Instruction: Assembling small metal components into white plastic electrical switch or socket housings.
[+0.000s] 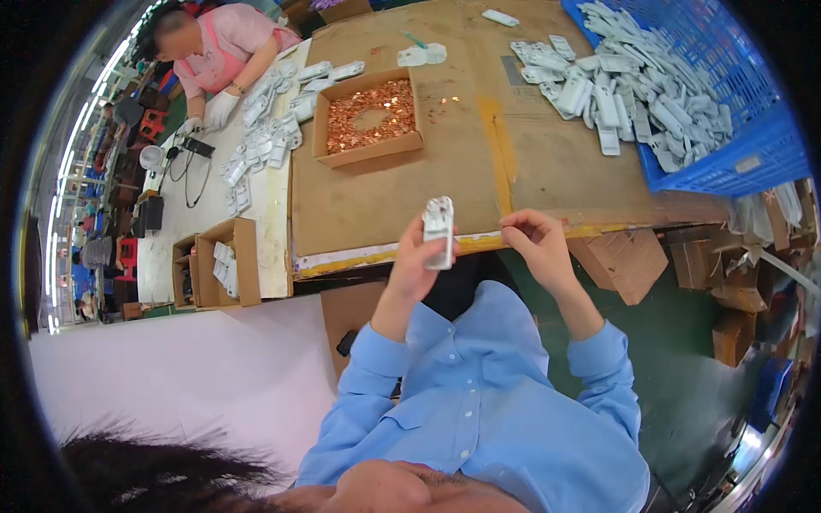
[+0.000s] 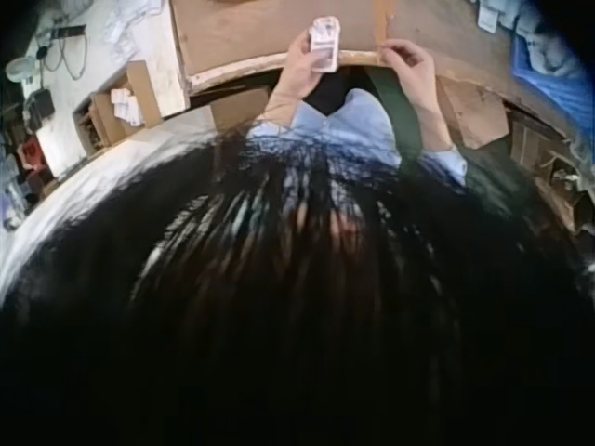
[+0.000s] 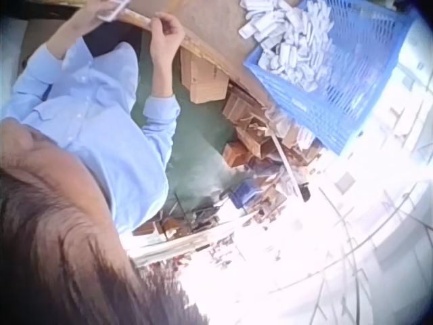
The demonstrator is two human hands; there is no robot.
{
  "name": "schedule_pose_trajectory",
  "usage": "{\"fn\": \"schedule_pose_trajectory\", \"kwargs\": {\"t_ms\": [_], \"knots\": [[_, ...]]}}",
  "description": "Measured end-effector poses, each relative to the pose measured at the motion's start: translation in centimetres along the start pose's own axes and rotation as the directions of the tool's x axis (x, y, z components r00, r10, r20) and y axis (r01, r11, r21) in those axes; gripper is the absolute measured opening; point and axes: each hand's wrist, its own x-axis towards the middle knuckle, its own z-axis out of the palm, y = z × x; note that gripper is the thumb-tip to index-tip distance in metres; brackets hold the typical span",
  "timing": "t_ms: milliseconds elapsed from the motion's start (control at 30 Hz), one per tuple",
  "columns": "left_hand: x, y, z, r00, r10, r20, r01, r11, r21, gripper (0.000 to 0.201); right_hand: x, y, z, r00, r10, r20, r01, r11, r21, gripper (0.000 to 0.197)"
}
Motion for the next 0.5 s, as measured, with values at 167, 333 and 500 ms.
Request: {"fn": "schedule_pose_trajectory", "kwargs": {"t_ms": [167, 333, 500], "knots": [[-1.9, -2.9, 3.8, 0.994, -0.105, -0.038, 0.108, 0.991, 0.074, 0.043, -4.2, 0.0, -0.1, 0.983, -0.094, -0.156, 0.098, 0.995, 0.022, 0.012], [-2.8, -4.0, 4.8, 0.998, 0.031, -0.058, -0.006, 0.920, 0.393, 0.037, -5.0, -0.6, 1.3, 0.987, -0.129, -0.092, 0.121, 0.989, -0.087, 0.008], [-3.9, -4.6, 4.8, 0.977, 0.211, 0.008, -0.163, 0.729, 0.665, 0.034, -5.3, -0.5, 2.7, 0.967, -0.254, 0.027, 0.244, 0.888, -0.391, 0.009]]}}
